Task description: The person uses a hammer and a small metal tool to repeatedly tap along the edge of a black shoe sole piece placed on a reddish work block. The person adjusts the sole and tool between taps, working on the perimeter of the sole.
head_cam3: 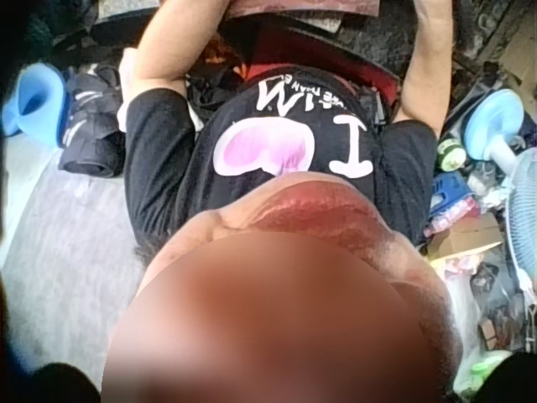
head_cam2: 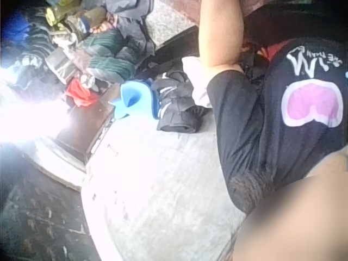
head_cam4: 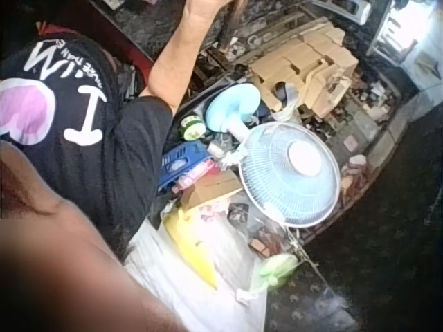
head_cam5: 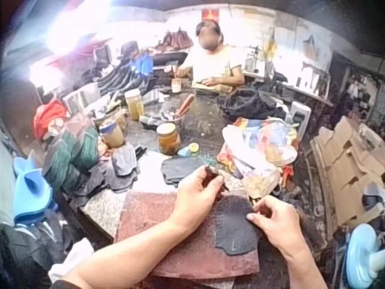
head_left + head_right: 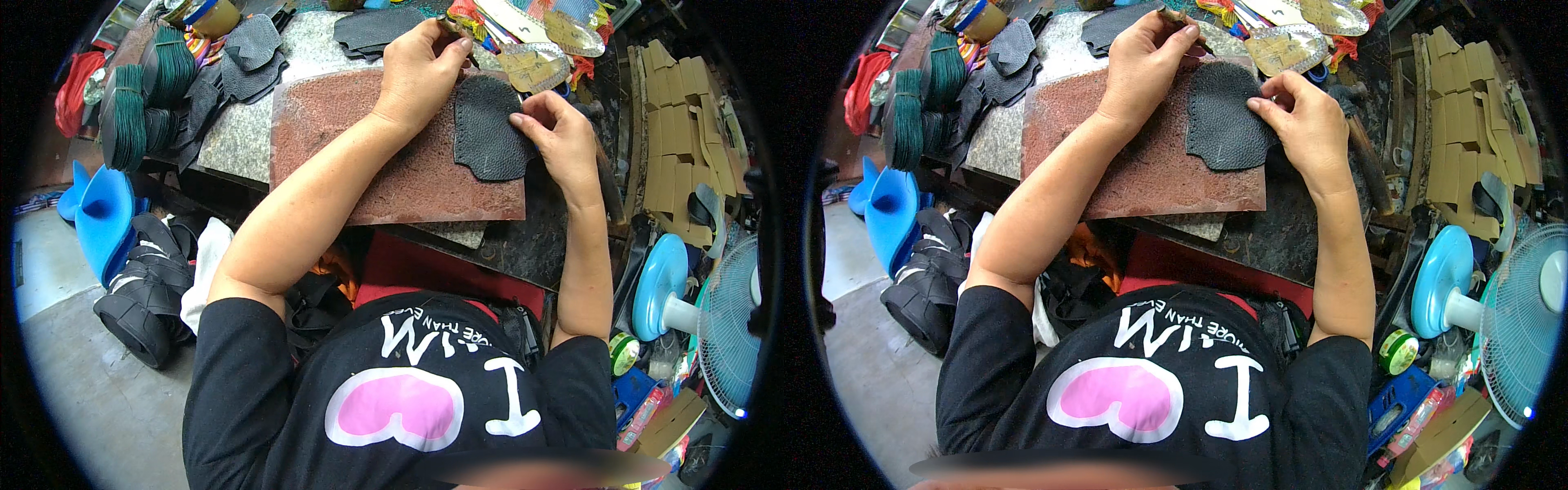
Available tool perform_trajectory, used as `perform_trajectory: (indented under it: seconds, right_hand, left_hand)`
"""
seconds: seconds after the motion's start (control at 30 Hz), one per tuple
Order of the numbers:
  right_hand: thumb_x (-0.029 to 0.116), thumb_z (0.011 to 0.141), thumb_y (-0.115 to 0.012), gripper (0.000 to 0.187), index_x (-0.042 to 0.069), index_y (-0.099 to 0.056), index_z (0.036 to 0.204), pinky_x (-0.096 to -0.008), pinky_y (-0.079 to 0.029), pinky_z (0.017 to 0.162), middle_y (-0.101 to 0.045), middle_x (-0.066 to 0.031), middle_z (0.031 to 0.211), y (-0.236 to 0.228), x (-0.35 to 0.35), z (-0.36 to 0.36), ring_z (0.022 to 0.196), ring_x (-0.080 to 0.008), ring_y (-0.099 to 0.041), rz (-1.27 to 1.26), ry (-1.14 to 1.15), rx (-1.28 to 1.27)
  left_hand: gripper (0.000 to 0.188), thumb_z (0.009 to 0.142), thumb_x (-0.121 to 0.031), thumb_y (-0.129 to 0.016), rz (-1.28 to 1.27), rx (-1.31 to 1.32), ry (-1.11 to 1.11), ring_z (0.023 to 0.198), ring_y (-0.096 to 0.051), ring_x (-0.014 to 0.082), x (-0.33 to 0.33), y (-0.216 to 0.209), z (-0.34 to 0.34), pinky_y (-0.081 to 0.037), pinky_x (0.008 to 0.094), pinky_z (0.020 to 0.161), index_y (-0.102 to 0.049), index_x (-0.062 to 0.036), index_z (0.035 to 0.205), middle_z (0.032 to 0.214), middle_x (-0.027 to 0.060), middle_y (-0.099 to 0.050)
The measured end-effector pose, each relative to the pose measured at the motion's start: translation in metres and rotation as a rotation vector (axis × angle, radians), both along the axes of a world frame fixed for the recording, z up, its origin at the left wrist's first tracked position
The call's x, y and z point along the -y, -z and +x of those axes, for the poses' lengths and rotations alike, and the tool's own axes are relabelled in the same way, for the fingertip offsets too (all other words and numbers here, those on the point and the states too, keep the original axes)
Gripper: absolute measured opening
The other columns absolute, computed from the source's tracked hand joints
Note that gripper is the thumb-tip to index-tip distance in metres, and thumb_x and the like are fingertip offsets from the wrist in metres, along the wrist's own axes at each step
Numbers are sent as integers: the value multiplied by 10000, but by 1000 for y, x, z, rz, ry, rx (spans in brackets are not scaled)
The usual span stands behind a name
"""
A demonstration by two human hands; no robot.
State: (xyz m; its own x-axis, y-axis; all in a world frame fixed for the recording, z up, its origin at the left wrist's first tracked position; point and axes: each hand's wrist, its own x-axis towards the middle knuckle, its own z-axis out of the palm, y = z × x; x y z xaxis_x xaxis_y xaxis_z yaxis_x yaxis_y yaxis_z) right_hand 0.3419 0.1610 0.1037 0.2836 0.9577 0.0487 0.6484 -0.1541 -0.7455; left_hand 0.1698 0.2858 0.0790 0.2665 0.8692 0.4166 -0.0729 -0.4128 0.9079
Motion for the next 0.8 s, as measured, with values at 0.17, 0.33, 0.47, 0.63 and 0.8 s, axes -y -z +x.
perform_trajectory:
  seconds: [0.17,0.33,0.47,0.63,0.8]
  right_hand:
    - [83,847,-739,140,5,-654,928,-220,-476,678,-639,12,784,11,-6,4,723,-53,-570,162,-32,-194]
    - [102,839,-748,147,8,-662,912,-230,-471,653,-637,18,763,18,-8,6,687,-56,-541,208,-33,-208]
    - [107,838,-750,149,15,-672,925,-229,-472,652,-644,13,769,21,-9,6,687,-53,-546,201,-28,-225]
    - [101,845,-745,145,13,-673,936,-226,-476,659,-657,11,790,21,-8,7,694,-51,-557,192,-25,-190]
    - [83,864,-728,135,-6,-672,949,-213,-486,685,-666,7,816,23,-10,8,740,-44,-585,206,-41,-331]
  left_hand:
    - [195,918,-138,-647,-173,64,70,717,-686,121,4,-8,-4,-559,262,642,-662,44,986,822,90,-709]
    - [180,923,-122,-641,-241,132,78,709,-683,122,4,-14,-5,-571,262,627,-655,52,967,830,95,-704]
    - [183,931,-130,-636,-181,138,53,735,-688,125,2,-13,-6,-569,255,639,-651,46,978,835,86,-704]
    - [186,937,-135,-634,-201,77,105,744,-682,122,1,-11,-7,-566,247,651,-650,41,996,846,81,-702]
    - [190,933,-140,-639,-258,87,115,725,-676,110,1,-13,-7,-558,241,622,-653,41,989,846,83,-699]
